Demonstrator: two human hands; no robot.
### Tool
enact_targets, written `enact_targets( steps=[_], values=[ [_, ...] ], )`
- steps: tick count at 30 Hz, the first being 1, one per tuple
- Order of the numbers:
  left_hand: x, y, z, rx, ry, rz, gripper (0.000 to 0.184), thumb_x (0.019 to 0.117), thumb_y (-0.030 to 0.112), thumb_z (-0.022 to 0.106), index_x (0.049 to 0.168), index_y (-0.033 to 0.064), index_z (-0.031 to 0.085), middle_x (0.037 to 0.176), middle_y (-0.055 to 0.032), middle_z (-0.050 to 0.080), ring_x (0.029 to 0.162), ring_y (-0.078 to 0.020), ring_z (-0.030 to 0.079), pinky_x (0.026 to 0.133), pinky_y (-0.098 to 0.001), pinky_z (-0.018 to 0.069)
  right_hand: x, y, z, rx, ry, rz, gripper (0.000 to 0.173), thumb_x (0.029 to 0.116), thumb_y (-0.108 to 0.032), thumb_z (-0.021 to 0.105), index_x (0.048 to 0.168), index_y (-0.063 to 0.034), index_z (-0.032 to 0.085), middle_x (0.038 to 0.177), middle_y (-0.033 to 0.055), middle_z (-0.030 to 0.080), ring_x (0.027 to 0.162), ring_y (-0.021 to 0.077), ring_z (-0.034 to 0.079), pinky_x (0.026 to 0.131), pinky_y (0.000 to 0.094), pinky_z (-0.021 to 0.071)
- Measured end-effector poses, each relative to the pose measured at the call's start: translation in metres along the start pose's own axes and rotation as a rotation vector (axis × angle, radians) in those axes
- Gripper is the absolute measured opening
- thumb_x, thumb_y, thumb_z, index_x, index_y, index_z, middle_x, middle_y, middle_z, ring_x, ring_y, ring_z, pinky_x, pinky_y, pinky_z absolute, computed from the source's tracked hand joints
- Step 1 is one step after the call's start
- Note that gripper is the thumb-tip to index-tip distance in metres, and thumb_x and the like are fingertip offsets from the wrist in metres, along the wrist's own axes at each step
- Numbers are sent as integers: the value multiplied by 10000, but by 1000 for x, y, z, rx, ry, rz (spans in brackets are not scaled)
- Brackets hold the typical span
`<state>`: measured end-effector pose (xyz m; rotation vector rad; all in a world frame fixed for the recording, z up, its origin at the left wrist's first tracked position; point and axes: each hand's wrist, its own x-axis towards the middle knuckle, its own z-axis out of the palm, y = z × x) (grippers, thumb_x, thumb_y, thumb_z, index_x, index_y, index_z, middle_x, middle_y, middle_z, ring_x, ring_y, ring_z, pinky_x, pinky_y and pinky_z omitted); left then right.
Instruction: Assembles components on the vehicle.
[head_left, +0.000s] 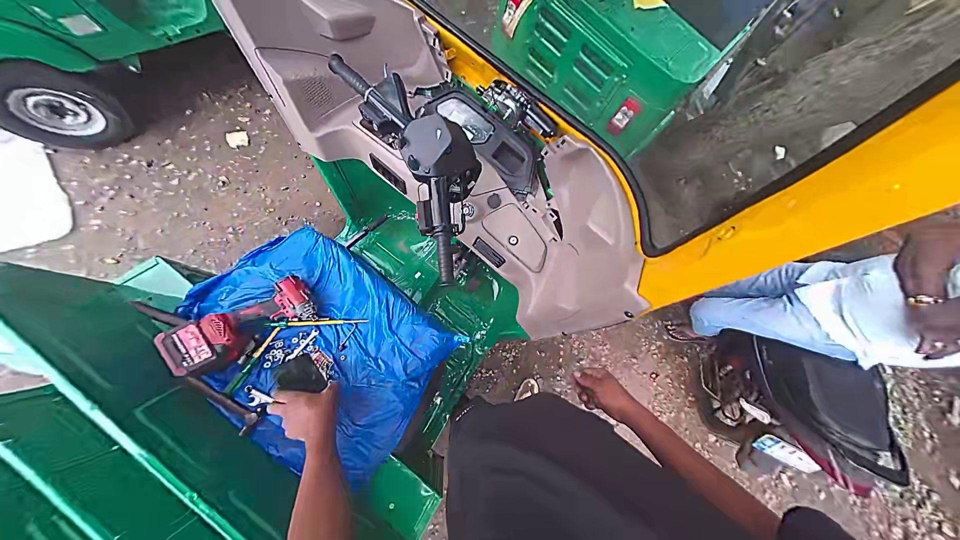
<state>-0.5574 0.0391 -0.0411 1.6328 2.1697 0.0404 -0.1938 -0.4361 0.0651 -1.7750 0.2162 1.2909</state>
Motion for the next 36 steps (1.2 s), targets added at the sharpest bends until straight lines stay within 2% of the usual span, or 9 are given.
enact_targets(
  steps=[4,8,13,16,21,26,29,34,36],
  values=[
    [81,-7,-15,200,-13,112,1166,684,368,892,1590,17,248,1558,-329,336,1322,-536,487,952,-704,496,1,17,17,233,87,-33,214,1083,-180,530,1097,-12,662,837,74,700,598,134,631,520,272,540],
    [102,-1,-9,350,29,109,989,795,317,772,1586,4,270,1600,-306,300,1435,-512,369,1055,-711,406,-16,28,29,389,149,-25,283,1117,-276,443,1112,-60,627,761,29,650,569,111,594,496,246,498],
    [14,33,16,169,61,414,848,867,304,711,1578,36,336,1623,-276,283,1443,-509,356,1083,-681,389,-16,30,28,414,136,-73,226,1081,-229,536,1113,-56,677,737,3,596,561,93,541,511,242,483],
    [-88,67,33,30,-157,692,825,879,264,768,1545,-15,367,1580,-328,322,1431,-511,377,1137,-615,387,-18,37,27,447,116,-85,223,1082,-178,519,1158,-37,674,804,23,632,616,107,574,557,253,511],
    [-208,137,68,162,-488,1016,789,890,312,753,1542,34,406,1592,-256,371,1421,-452,431,1113,-611,430,-21,67,16,547,73,-83,240,1066,-123,484,1212,-35,653,881,46,657,670,130,608,610,285,541],
    [-204,165,87,551,-547,971,792,861,312,782,1534,68,445,1631,-202,337,1401,-476,439,1077,-635,447,-27,110,5,685,104,-81,218,1045,-91,519,1198,-12,652,884,69,675,668,147,624,608,303,556],
    [-193,165,83,650,-549,914,773,860,328,781,1509,42,472,1615,-238,342,1388,-499,443,1073,-659,443,-31,132,-2,752,115,-82,201,1028,-77,556,1184,-1,657,885,73,678,682,157,634,629,316,572],
    [-225,181,75,438,-636,980,637,916,325,755,1428,8,546,1446,-252,544,1345,-398,533,1123,-580,434,-31,160,-15,793,150,-146,209,1023,-81,576,1186,6,674,902,82,688,677,155,632,616,312,569],
    [-248,194,77,273,-734,913,637,946,299,724,1455,-12,498,1416,-235,574,1283,-348,591,1080,-540,488,-29,165,-11,815,164,-174,216,1032,-74,562,1199,13,669,922,87,688,711,164,650,658,329,587]
  ],
)
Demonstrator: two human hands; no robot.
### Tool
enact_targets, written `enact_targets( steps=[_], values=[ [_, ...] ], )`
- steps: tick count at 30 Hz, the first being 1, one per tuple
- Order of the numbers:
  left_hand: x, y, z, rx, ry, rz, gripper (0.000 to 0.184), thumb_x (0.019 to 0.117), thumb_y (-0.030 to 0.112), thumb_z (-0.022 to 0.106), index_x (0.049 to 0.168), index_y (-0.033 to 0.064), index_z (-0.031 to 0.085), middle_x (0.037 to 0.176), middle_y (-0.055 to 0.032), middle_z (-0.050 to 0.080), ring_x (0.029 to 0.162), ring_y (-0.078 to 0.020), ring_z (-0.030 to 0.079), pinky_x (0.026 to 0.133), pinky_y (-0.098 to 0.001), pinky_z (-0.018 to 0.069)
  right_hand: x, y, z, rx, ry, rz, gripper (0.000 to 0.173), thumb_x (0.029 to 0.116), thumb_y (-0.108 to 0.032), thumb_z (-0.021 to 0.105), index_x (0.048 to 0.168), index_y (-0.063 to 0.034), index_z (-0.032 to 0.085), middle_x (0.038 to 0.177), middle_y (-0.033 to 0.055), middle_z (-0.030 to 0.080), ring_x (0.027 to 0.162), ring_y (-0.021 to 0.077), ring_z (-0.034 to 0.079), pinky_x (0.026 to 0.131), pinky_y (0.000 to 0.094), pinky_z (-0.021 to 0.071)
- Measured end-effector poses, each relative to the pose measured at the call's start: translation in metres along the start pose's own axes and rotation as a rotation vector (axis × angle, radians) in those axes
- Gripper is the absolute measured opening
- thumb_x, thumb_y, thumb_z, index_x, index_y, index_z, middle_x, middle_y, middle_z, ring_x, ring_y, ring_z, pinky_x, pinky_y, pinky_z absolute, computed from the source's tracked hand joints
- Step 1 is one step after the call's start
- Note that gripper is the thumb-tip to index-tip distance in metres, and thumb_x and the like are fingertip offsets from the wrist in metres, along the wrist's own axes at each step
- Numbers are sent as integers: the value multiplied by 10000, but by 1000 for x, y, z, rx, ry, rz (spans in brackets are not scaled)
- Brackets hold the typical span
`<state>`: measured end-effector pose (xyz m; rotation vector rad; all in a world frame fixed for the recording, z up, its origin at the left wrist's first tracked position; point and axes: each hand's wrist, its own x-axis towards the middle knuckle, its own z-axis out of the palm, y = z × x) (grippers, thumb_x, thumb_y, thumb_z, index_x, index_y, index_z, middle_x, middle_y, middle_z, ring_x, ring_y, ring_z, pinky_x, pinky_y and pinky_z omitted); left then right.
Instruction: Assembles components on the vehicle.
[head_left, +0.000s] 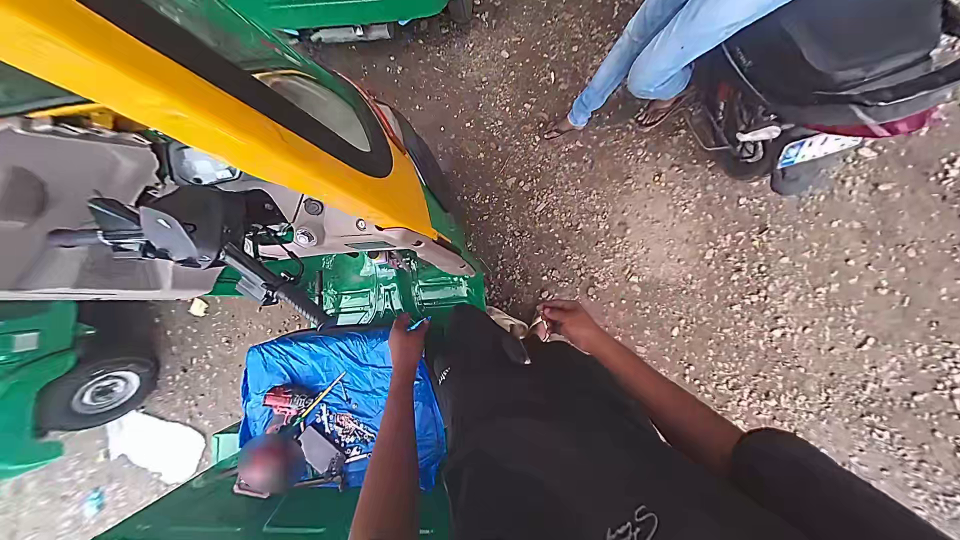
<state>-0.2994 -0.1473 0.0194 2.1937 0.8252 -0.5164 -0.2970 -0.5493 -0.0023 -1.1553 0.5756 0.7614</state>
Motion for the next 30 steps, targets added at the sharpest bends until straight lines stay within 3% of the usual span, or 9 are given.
enact_targets(
  steps=[4,7,11,15,18,20,23,27,30],
  values=[
    [12,60,24,-576,29,-102,523,1048,136,544,1515,-23,368,1422,-259,531,1146,-328,657,942,-463,579,12,1,15,95,11,-22,215,1055,-74,535,1193,30,661,947,94,694,723,168,662,669,338,599],
    [33,85,34,-826,102,-240,510,1122,310,388,1544,32,323,1533,-231,432,1239,-333,613,972,-450,560,35,12,35,178,-11,-8,202,1061,-116,559,1158,28,663,909,81,698,683,146,648,635,306,582],
    [62,86,54,-909,43,-349,757,1068,610,324,1585,64,235,1610,-225,328,1363,-366,516,1045,-492,521,78,33,64,279,-34,-33,200,1056,-119,575,1136,35,675,868,81,695,642,130,628,590,278,561],
    [103,69,84,-877,-92,-344,838,1049,671,222,1562,9,264,1543,-268,409,1291,-381,577,1017,-495,541,141,66,100,357,-9,-115,201,1051,-131,590,1105,39,682,821,77,686,586,112,590,534,257,523],
    [130,58,109,-896,-185,-317,894,1008,728,96,1552,55,320,1499,-247,484,1235,-395,621,988,-551,551,179,86,121,252,95,-185,209,1050,-169,601,1055,13,704,760,51,656,530,83,533,493,237,472],
    [141,54,121,-903,-169,-268,857,1002,732,84,1549,125,346,1495,-218,493,1210,-396,624,959,-582,543,196,97,131,82,185,-246,230,1051,-223,604,1051,-27,725,768,40,669,561,95,547,536,269,480],
    [150,50,138,-972,-208,-134,812,1009,717,70,1557,170,316,1501,-195,480,1241,-383,597,977,-600,520,204,105,136,-190,356,-387,239,1045,-265,604,1060,-69,740,827,46,697,732,147,652,725,371,563],
    [146,38,138,-1090,-262,-41,752,1025,715,212,1553,196,343,1521,-145,481,1298,-362,574,1018,-598,514,195,118,157,-412,551,-560,255,1051,-268,594,1041,-44,718,838,105,689,766,234,672,722,462,570],
    [147,29,132,-1135,-356,-11,747,1021,702,328,1554,179,352,1518,-141,490,1299,-351,582,1026,-575,526,181,118,169,-461,648,-533,298,1061,-311,570,1047,-53,718,844,110,694,764,251,678,719,488,568]
  ],
)
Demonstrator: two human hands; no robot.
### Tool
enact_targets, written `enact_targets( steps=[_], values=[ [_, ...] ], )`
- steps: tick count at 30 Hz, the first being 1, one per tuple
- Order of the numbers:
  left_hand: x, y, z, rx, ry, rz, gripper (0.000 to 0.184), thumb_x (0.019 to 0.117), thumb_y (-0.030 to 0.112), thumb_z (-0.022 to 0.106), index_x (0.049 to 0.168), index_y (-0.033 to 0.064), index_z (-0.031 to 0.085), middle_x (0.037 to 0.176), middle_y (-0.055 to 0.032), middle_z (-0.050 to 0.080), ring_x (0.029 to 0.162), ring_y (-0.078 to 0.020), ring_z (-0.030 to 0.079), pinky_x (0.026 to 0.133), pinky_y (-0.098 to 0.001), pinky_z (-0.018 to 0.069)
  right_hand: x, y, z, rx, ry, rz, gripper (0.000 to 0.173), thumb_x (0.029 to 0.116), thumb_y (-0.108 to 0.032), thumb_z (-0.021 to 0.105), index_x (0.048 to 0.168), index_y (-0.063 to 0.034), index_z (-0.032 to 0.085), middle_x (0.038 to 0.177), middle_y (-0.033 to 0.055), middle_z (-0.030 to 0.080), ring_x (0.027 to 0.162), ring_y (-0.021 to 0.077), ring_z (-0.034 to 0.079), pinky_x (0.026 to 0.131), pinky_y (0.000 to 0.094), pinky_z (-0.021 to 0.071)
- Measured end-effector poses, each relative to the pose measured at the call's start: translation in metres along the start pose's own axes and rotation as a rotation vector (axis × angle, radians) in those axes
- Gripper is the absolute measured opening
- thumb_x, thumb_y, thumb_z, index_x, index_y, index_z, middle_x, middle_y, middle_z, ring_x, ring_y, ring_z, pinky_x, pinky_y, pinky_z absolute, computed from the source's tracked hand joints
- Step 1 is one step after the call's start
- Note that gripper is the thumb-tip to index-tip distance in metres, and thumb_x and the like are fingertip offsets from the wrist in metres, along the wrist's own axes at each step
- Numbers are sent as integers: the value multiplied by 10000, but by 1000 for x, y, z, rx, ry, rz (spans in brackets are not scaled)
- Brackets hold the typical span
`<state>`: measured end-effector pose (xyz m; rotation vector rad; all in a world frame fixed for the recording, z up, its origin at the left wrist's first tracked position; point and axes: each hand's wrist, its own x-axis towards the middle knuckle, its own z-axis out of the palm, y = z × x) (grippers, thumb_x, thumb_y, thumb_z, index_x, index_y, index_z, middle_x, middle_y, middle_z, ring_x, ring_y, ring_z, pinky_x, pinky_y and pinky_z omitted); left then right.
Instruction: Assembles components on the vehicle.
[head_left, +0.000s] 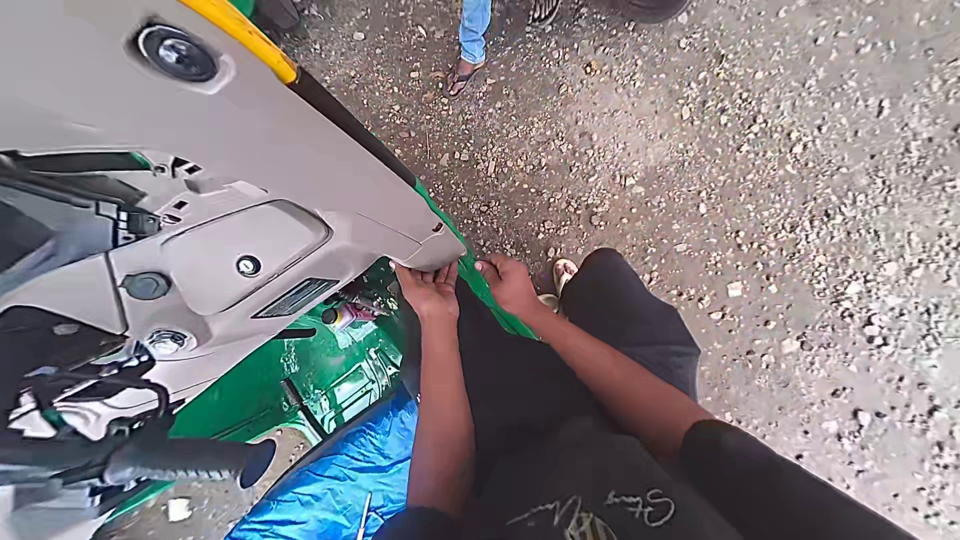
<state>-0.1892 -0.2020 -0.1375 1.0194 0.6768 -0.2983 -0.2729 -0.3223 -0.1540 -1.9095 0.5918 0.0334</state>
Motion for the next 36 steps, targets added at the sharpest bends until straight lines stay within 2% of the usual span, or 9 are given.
enact_targets(
  steps=[7,12,15,21,26,29,31,34,36],
  values=[
    [-3,-3,-3,-89,-10,17,695,1038,630,407,1523,133,389,1478,-170,518,1261,-377,603,1002,-595,534,4,-13,4,-174,-13,-8,288,1053,-326,580,1000,-72,706,878,124,690,812,296,686,729,536,569],
    [1,-7,2,-34,48,58,711,1046,639,352,1519,108,385,1460,-193,531,1251,-384,612,994,-596,540,20,1,17,-147,2,-82,276,1056,-307,569,1001,-76,711,977,115,692,923,280,691,801,503,587],
    [1,-8,9,30,59,60,712,1065,613,267,1559,102,305,1514,-201,470,1300,-379,573,1032,-584,512,26,3,15,-160,19,-95,295,1058,-323,562,1051,-72,714,1012,120,700,995,284,697,850,482,590],
    [-1,-11,4,85,55,85,753,1058,628,165,1525,51,294,1426,-224,520,1225,-364,610,1013,-548,519,33,14,30,-177,124,-280,292,1051,-305,573,984,-57,711,913,108,670,927,271,697,756,412,605],
    [3,-14,3,64,50,83,739,1047,631,187,1496,59,319,1387,-211,544,1188,-359,627,986,-551,532,40,33,29,-232,263,-463,341,1048,-362,574,924,-77,716,842,87,663,847,252,693,711,381,594],
    [5,-14,3,64,45,74,752,1035,654,182,1450,53,361,1325,-200,584,1140,-348,648,958,-552,544,43,37,29,-202,311,-480,352,1039,-380,591,901,-79,709,800,69,649,796,232,682,687,360,586],
    [7,-14,2,73,48,73,764,1028,665,163,1399,45,410,1251,-190,627,1089,-338,670,931,-543,557,44,38,30,-171,323,-471,349,1035,-392,596,939,-79,716,812,71,658,798,230,683,695,357,589],
    [9,-16,1,80,48,74,781,1022,680,128,1324,41,460,1162,-172,665,1033,-322,691,907,-530,568,45,41,34,-122,320,-466,368,1041,-410,588,1107,-78,734,868,82,677,826,235,683,731,361,592],
    [9,-17,0,95,51,80,778,1016,687,117,1281,55,486,1111,-148,684,1001,-299,699,891,-512,574,45,44,37,-92,317,-491,360,1045,-397,587,1116,-75,730,865,84,680,818,233,683,742,357,591]
  ],
)
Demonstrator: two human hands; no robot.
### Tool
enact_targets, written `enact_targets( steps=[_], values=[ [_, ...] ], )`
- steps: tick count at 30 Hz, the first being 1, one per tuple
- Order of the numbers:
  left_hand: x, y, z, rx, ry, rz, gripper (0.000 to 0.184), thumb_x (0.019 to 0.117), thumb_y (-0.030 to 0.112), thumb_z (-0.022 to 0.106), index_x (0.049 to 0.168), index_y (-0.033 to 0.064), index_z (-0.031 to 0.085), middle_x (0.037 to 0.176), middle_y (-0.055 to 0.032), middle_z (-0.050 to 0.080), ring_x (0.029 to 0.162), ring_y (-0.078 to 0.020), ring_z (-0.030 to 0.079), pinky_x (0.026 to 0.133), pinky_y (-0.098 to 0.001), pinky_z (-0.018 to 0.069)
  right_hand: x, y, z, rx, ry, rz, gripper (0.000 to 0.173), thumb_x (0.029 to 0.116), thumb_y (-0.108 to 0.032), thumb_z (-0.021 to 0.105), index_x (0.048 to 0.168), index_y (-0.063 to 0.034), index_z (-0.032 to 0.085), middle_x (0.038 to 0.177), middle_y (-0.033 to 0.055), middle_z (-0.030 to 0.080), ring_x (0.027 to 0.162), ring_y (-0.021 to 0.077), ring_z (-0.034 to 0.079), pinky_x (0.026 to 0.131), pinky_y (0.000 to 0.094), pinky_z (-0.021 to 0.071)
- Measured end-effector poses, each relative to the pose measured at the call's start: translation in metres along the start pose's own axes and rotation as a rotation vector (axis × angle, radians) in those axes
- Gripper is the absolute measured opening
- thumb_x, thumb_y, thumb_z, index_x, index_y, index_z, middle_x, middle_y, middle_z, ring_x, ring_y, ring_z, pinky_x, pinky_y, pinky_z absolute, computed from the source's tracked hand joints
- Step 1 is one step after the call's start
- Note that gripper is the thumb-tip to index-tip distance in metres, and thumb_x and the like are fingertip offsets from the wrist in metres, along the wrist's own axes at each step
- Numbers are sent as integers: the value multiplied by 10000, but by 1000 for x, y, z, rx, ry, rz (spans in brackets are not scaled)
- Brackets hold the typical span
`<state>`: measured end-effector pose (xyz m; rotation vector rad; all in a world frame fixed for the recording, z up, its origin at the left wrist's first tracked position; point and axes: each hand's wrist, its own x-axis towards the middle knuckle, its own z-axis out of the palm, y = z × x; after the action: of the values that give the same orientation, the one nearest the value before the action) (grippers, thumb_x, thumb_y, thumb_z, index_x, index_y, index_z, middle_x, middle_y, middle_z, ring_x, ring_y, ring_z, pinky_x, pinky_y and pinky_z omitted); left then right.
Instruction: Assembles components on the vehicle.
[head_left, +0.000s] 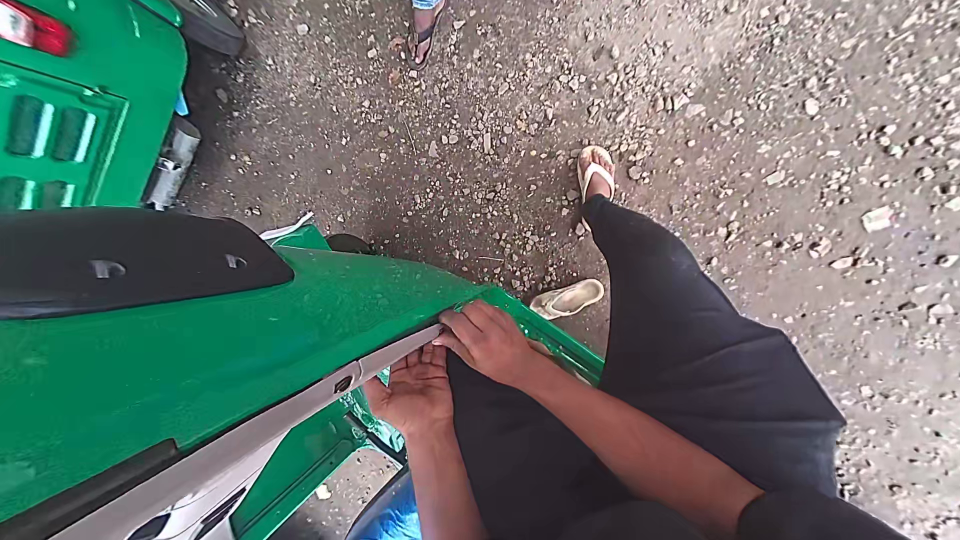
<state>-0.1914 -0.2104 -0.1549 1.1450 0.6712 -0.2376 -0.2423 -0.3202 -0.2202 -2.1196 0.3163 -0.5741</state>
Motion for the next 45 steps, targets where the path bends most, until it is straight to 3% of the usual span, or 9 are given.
enact_targets(
  steps=[10,19,23,25,31,35,42,44,45],
  values=[
    [7,-9,-3,-1,-46,39,778,990,719,162,1095,94,612,944,-104,731,882,-236,728,806,-440,604,6,13,5,61,-30,-55,354,1042,-391,598,1109,-57,697,837,80,653,788,226,661,748,336,582],
    [7,-12,-3,-20,-58,53,760,984,740,262,1128,93,634,1006,-120,742,921,-255,736,821,-453,612,7,12,6,224,13,110,327,1002,-392,668,1050,-75,735,818,62,637,771,182,626,714,294,548],
    [7,-12,-1,-42,-17,61,756,998,730,226,1172,97,600,1034,-114,737,962,-262,734,848,-467,609,13,13,1,287,42,249,429,909,-464,764,1025,-53,726,792,49,629,690,123,576,650,249,517],
    [6,-13,2,-45,4,64,744,1010,711,207,1175,96,593,1038,-112,732,971,-265,730,859,-474,603,16,16,-1,257,42,206,407,912,-462,763,971,-62,714,788,56,632,708,141,599,666,265,533],
    [4,-15,1,18,35,101,734,1038,664,125,1154,92,571,1004,-108,730,918,-255,734,808,-453,617,21,24,-1,184,40,-61,311,982,-360,708,971,-51,735,773,72,635,742,200,638,702,318,564],
    [6,-16,4,61,54,107,764,1026,671,88,1111,103,591,921,-97,737,807,-239,732,716,-420,617,25,25,-2,205,29,-47,296,986,-348,704,941,-57,728,763,69,622,742,200,634,696,317,559],
    [0,-20,6,27,27,134,649,1085,568,126,1229,71,518,1072,-120,713,1005,-275,724,916,-484,592,13,21,14,230,108,122,344,971,-400,711,884,-68,715,752,55,624,739,176,632,692,304,553],
    [-7,-29,4,76,-23,167,542,1118,446,112,1357,78,432,1229,-122,652,1137,-282,670,1008,-491,538,12,21,14,191,79,98,338,983,-396,695,888,-73,717,752,53,627,739,185,636,688,318,558],
    [-11,-36,5,125,-40,202,420,1135,295,167,1417,68,380,1301,-142,612,1178,-287,651,1030,-480,529,14,21,11,162,62,77,337,981,-399,695,887,-77,721,750,50,629,740,186,640,681,321,559]
  ],
)
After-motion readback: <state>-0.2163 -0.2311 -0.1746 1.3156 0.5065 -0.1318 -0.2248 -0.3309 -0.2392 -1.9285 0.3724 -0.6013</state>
